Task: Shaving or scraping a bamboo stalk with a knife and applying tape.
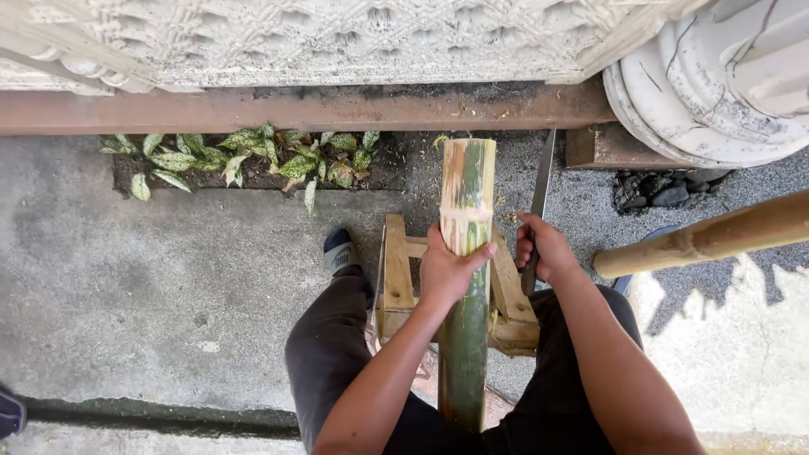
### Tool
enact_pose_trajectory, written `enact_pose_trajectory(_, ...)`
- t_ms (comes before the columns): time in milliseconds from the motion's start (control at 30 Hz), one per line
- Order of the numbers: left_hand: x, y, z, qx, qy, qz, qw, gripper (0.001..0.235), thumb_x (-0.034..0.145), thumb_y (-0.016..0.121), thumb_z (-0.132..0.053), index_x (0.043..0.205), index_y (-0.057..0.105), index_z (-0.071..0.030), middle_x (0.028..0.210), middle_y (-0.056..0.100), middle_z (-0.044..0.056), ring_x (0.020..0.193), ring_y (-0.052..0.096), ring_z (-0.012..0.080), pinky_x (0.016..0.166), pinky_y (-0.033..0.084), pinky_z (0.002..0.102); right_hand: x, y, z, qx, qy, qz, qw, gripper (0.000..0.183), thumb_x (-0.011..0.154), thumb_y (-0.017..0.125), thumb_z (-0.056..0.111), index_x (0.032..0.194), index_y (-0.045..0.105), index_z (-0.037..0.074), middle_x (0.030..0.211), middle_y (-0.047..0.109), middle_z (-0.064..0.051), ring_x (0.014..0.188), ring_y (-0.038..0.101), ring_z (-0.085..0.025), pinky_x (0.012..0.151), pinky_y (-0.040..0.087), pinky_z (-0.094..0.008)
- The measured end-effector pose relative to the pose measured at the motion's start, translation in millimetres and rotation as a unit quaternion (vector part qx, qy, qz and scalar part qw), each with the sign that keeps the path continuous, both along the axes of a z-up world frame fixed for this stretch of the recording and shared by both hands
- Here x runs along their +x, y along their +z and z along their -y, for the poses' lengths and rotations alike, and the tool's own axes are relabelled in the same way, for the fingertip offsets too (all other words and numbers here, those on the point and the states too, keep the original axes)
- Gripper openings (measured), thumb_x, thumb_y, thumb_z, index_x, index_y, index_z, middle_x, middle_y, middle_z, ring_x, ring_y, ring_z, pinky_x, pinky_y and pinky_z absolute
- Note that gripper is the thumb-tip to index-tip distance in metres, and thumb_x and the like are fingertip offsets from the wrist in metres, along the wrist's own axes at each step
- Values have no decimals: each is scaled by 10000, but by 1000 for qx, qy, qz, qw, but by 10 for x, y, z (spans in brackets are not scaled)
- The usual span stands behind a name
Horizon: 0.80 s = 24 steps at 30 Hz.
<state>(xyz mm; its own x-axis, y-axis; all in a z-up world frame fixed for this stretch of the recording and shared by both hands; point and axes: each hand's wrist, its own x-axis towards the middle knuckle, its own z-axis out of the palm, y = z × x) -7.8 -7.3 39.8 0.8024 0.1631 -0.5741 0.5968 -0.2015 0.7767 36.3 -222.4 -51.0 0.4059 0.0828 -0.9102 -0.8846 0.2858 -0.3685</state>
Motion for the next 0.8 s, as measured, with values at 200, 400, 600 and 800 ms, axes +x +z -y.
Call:
enact_pose_trajectory(200, 39, 12, 35, -47, 1, -21, 999, 982, 676, 763, -640, 1326, 414, 8, 1008, 760, 137, 779, 789, 233, 651, 651, 383, -326, 354, 46, 7, -43, 31, 999, 392, 930, 668, 382, 706, 486, 116, 503, 352, 7, 432, 380, -172, 455, 329, -360)
enact_pose_trajectory(400, -141, -361, 17, 21, -5, 87, 996, 876, 726, 811, -639, 1226, 539, 28, 967, 788, 147, 800, 792, 230, 739, 629, 358, -804, 693, 25, -39, -32, 95, 994, 377, 930, 690, 349, 699, 513, 108, 513, 410, -4, 419, 408, -156, 420, 341, -341)
enact_pose_trajectory(600, -638, -420, -146, 99, -55, 97, 989, 932, 879, 595, -672, 1449, 409, 42, 1097, 728, 232, 994, 724, 347, 879, 558, 447, -1165, 1080, -141, -49, 15, 167, 985, 378, 920, 694, 336, 689, 505, 104, 503, 438, -11, 384, 432, -153, 388, 365, -325)
enact_pose_trajectory(800, -1635, 377, -373, 182, -86, 249, 947, 609, 1078, 496, -510, 1365, 638, 7, 1208, 681, 202, 1141, 658, 347, 970, 529, 447, -1434, 1031, -188, -92, 70, 177, 977, 437, 932, 717, 330, 646, 479, 102, 494, 445, -25, 371, 407, -143, 386, 364, -322)
